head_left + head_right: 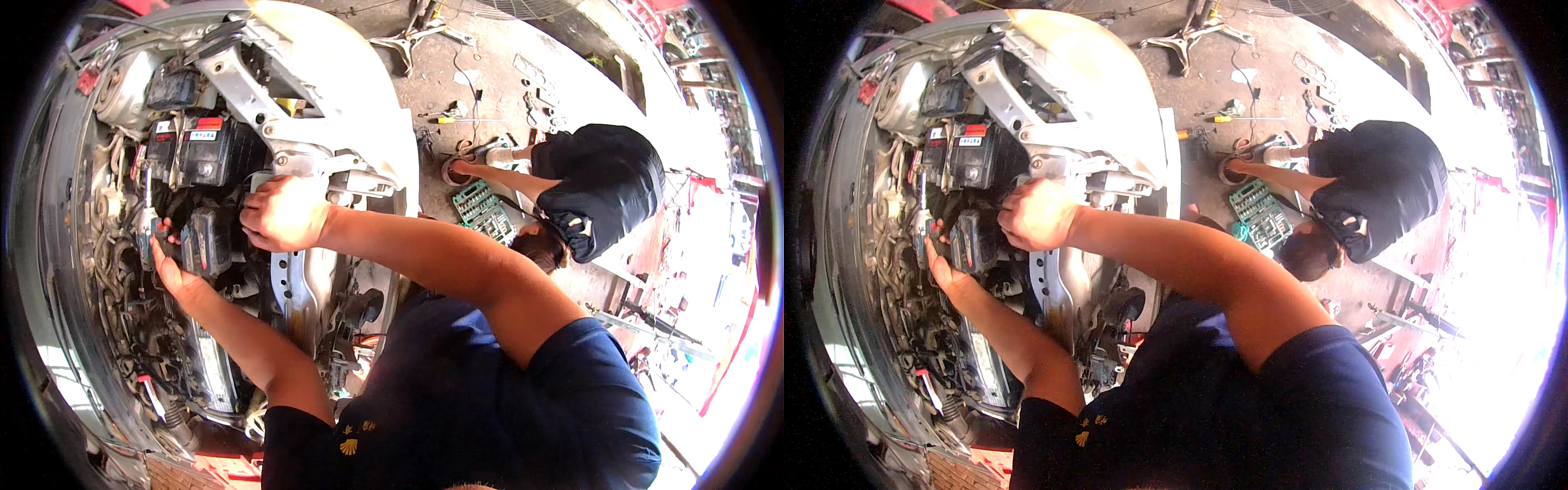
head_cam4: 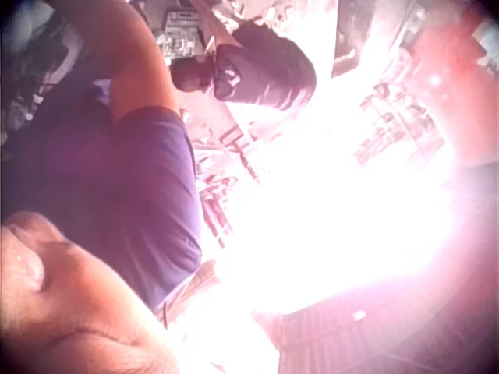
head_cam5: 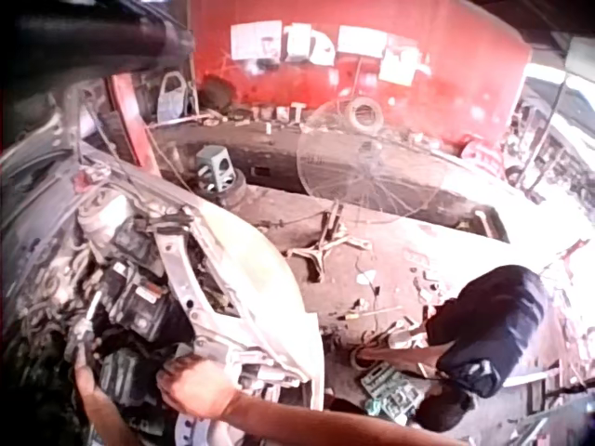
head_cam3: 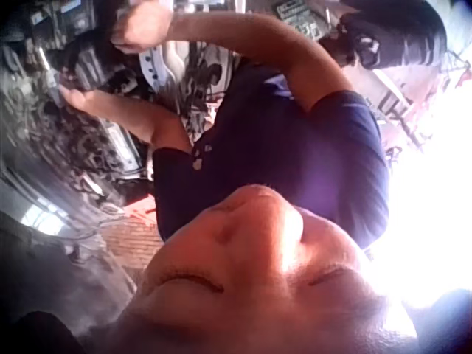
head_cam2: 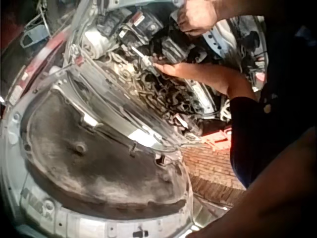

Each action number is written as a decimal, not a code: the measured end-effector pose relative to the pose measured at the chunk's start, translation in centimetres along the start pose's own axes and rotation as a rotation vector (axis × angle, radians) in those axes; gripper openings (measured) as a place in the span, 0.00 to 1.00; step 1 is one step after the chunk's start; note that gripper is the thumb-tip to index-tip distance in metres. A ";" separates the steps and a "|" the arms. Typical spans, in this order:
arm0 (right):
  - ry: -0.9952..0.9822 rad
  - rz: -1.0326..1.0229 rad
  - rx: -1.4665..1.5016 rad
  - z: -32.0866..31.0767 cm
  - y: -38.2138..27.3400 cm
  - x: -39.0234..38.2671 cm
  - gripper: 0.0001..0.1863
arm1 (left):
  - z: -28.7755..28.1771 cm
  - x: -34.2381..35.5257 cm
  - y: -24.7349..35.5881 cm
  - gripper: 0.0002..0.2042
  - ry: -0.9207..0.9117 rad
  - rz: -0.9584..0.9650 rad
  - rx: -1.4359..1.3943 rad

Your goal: The person uses a power tool to loosen or tighten bolts on a vehicle engine component and then picks up small parts from a red container.

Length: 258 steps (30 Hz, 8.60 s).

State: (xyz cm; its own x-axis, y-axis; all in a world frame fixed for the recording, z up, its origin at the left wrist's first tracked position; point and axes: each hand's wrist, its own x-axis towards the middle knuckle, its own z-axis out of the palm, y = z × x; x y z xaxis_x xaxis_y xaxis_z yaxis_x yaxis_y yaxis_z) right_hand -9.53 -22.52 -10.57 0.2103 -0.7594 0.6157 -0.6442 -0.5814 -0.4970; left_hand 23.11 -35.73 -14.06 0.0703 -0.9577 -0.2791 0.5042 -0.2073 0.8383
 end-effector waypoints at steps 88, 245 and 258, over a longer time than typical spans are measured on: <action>-0.265 0.142 -0.141 1.7 -1.9 3.7 0.05 | 2.2 -2.1 0.4 0.12 0.136 -0.047 -0.285; -0.461 -0.331 -0.001 17.1 12.5 26.4 0.19 | 2.5 -2.7 0.1 0.15 0.198 -0.048 -0.339; -0.452 -0.188 -0.004 16.5 11.9 26.3 0.20 | 2.9 -3.0 0.6 0.18 0.204 -0.040 -0.251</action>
State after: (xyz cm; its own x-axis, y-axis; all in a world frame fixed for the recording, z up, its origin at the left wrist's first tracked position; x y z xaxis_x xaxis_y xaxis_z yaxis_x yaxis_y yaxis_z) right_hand 0.44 -54.21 -10.37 0.6210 -0.6928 0.3666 -0.5671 -0.7200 -0.3999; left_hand 20.69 -33.58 -11.31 0.2044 -0.8845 -0.4194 0.7045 -0.1645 0.6904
